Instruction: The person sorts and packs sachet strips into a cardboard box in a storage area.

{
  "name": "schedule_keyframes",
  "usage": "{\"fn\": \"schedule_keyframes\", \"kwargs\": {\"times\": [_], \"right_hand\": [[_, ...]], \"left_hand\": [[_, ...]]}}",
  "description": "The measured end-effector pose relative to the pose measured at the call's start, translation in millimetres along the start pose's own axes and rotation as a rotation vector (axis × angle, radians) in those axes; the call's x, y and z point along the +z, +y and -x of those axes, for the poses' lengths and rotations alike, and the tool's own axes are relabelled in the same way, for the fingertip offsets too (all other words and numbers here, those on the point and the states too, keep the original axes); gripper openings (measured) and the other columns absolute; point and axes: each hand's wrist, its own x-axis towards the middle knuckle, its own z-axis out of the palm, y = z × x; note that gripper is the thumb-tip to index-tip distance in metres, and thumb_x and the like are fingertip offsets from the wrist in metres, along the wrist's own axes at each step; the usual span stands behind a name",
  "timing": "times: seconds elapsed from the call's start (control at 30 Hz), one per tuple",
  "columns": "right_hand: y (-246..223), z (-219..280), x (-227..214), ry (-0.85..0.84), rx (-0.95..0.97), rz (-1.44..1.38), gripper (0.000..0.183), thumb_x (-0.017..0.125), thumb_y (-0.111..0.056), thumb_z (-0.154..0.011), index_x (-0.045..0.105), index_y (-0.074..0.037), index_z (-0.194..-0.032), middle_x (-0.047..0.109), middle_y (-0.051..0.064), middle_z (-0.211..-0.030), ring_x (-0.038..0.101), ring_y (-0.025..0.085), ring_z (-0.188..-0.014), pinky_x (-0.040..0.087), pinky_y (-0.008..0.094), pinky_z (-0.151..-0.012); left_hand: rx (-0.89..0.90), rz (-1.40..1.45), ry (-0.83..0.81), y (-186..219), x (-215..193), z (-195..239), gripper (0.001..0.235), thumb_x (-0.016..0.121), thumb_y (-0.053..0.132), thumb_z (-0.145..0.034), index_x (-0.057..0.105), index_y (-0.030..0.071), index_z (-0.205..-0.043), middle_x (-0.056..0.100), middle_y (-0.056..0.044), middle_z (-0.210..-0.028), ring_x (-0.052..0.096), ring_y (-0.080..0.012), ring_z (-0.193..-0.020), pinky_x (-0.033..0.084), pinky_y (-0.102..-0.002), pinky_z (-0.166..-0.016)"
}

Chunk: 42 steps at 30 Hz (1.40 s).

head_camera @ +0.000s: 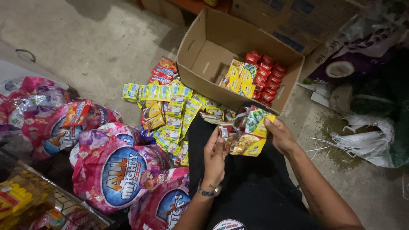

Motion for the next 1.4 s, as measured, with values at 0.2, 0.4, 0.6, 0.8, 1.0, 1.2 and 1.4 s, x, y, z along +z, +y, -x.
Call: {"fn": "schedule_keyframes", "kwargs": {"times": [0.2,0.4,0.6,0.8,1.0,1.2,1.4], "right_hand": [[-4,4,5,-0.022,-0.075,0.280,0.034,0.059,-0.024,-0.105,0.052,-0.001,-0.129,0.073,0.008,-0.114,0.068,0.014,-0.101,0.053,0.034,-0.093],[-26,10,34,0.052,0.024,0.469,0.039,0.060,-0.028,-0.100,0.051,-0.006,-0.131,0.072,0.006,-0.107,0.066,0.012,-0.092,0.053,0.033,-0.082],[-10,11,22,-0.072,-0.200,0.762,0.029,0.069,-0.030,-0.101,0.063,-0.005,-0.115,0.057,0.004,-0.112,0.059,0.012,-0.100,0.051,0.029,-0.088],[-19,7,5,-0.104,-0.038,0.805,0.032,0.068,-0.034,-0.096,0.070,-0.003,-0.105,0.068,0.004,-0.093,0.062,0.012,-0.088,0.051,0.031,-0.078],[-54,8,54,-0.211,0.030,0.706,0.031,0.060,-0.032,-0.098,0.077,-0.006,-0.102,0.075,0.000,-0.090,0.068,0.008,-0.083,0.056,0.026,-0.074],[-30,13,57,-0.094,-0.044,0.798,0.021,0.072,-0.020,-0.096,0.076,0.000,-0.090,0.072,0.000,-0.080,0.062,0.006,-0.077,0.053,0.027,-0.070],[-32,13,68,-0.052,-0.346,0.931,0.016,0.072,-0.018,-0.095,0.079,-0.003,-0.097,0.078,0.000,-0.086,0.070,0.005,-0.079,0.056,0.024,-0.071]], "left_hand": [[-0.021,0.017,0.016,-5,-3,1,0.051,0.047,0.015,-0.108,0.039,-0.004,-0.156,0.063,-0.015,-0.139,0.064,-0.0200,-0.120,0.052,-0.034,-0.102],[-0.003,-0.040,0.063,8,9,2,0.053,0.053,0.017,-0.106,0.043,-0.008,-0.153,0.065,-0.015,-0.135,0.065,-0.0181,-0.119,0.053,-0.031,-0.101],[0.145,-0.400,0.086,1,10,7,0.063,0.074,0.002,-0.091,0.046,-0.011,-0.146,0.069,-0.016,-0.123,0.066,-0.0145,-0.106,0.055,-0.029,-0.093],[0.161,-0.520,0.069,-1,-2,14,0.062,0.071,0.000,-0.091,0.046,-0.009,-0.148,0.068,-0.014,-0.131,0.066,-0.0149,-0.113,0.055,-0.028,-0.096],[0.118,-0.637,-0.080,-4,2,26,0.064,0.069,-0.004,-0.088,0.049,-0.009,-0.148,0.072,-0.017,-0.128,0.069,-0.0179,-0.113,0.056,-0.030,-0.098],[0.074,-0.534,-0.101,-5,3,28,0.066,0.071,-0.002,-0.089,0.045,-0.007,-0.149,0.070,-0.015,-0.129,0.068,-0.0146,-0.114,0.056,-0.029,-0.097],[0.042,-0.525,-0.076,-3,3,22,0.063,0.076,-0.001,-0.088,0.050,-0.008,-0.145,0.073,-0.014,-0.124,0.068,-0.0135,-0.108,0.057,-0.028,-0.092]]}}
